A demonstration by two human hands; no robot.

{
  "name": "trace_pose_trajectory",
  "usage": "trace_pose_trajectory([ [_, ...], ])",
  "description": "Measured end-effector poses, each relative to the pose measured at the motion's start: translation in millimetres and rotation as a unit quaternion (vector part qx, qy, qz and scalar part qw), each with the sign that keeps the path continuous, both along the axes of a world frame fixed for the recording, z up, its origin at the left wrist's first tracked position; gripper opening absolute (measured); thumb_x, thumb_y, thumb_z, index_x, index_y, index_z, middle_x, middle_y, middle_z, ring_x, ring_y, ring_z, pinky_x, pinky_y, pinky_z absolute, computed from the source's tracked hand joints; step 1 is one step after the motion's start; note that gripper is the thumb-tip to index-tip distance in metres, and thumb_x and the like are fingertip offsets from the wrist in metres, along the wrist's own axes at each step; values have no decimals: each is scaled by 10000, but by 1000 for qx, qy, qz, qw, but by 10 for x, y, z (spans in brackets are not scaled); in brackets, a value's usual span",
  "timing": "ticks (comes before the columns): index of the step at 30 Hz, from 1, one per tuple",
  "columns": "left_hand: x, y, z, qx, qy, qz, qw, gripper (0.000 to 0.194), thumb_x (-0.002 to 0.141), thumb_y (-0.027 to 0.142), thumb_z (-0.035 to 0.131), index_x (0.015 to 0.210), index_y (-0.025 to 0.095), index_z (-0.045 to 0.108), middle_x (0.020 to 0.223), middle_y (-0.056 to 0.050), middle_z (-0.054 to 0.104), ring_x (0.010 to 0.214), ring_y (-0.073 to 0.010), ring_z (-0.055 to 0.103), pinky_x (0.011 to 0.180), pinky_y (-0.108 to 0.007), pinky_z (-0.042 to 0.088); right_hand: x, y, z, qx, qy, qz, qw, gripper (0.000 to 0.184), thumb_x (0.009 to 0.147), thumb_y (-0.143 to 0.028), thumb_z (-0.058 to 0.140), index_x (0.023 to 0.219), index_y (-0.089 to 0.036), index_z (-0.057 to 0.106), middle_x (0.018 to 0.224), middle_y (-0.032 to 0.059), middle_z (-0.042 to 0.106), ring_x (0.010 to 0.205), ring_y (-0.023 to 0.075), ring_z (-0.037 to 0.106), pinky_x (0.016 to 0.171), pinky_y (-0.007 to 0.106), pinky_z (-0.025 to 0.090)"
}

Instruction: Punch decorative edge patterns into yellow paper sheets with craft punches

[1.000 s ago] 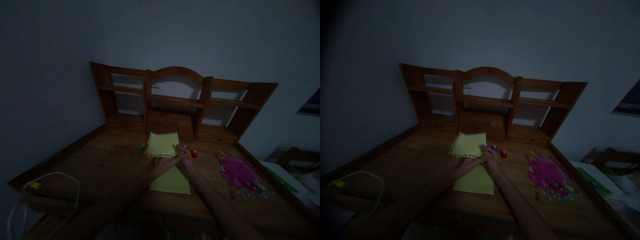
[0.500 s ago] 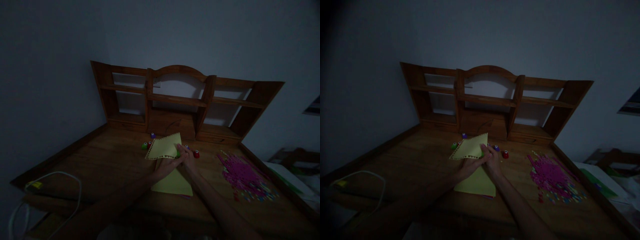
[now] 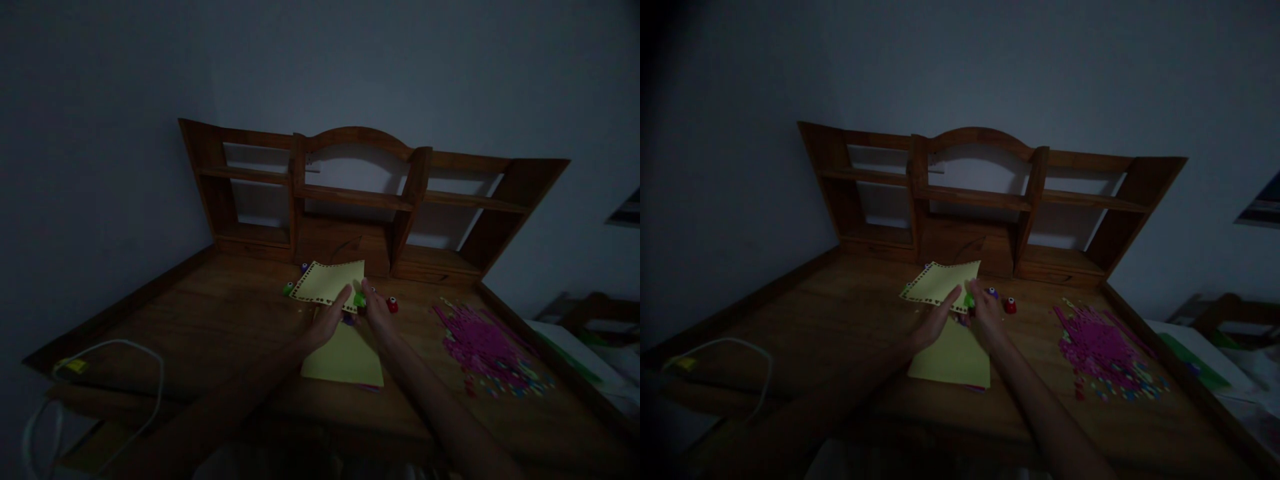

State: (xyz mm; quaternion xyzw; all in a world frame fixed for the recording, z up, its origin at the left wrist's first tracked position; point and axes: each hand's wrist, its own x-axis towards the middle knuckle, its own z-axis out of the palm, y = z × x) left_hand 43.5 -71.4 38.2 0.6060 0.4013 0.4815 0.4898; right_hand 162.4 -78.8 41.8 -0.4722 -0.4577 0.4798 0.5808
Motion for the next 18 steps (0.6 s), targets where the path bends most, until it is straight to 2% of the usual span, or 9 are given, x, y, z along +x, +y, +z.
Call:
trace_pose_trajectory([
  [5, 2, 31, -35, -25, -61, -7, 998, 575, 899, 636, 455, 1105, 138, 654, 1046, -115, 729, 967, -258, 676, 971, -398, 491, 57, 47, -73, 15, -8, -26, 1000, 606, 772, -781, 543, 687, -186, 617, 475, -3, 552, 372, 120, 455, 403, 256, 348],
  [9, 9, 54, -69, -29, -92, -3, 995, 519, 869, 575, 552, 1127, 139, 666, 1121, -139, 713, 1085, -293, 638, 1057, -442, 424, 93, 79, -101, 17, -11, -34, 999, 617, 768, -785, 538, 719, -181, 650, 480, -9, 551, 367, 119, 451, 393, 257, 337],
  [12, 22, 78, -102, -33, -93, -35, 994, 508, 879, 557, 539, 1119, 130, 676, 1104, -149, 716, 1144, -308, 611, 1099, -454, 377, 108, 87, -115, 14, -12, -39, 999, 609, 756, -780, 557, 769, -183, 675, 511, -8, 570, 382, 119, 463, 398, 255, 337],
  [15, 29, 109, -139, -32, -97, -75, 992, 506, 889, 551, 523, 1139, 137, 672, 1130, -139, 711, 1188, -303, 591, 1127, -448, 344, 118, 86, -138, 3, -15, -49, 999, 599, 754, -775, 562, 704, -187, 661, 509, -3, 567, 401, 120, 474, 419, 255, 350],
  [18, 24, 135, -173, -25, -109, -77, 991, 485, 881, 539, 551, 1170, 166, 664, 1213, -124, 684, 1213, -295, 578, 1144, -442, 320, 127, 86, -159, -16, -20, -58, 998, 608, 755, -779, 557, 665, -186, 656, 491, 2, 563, 418, 129, 494, 445, 262, 372],
])
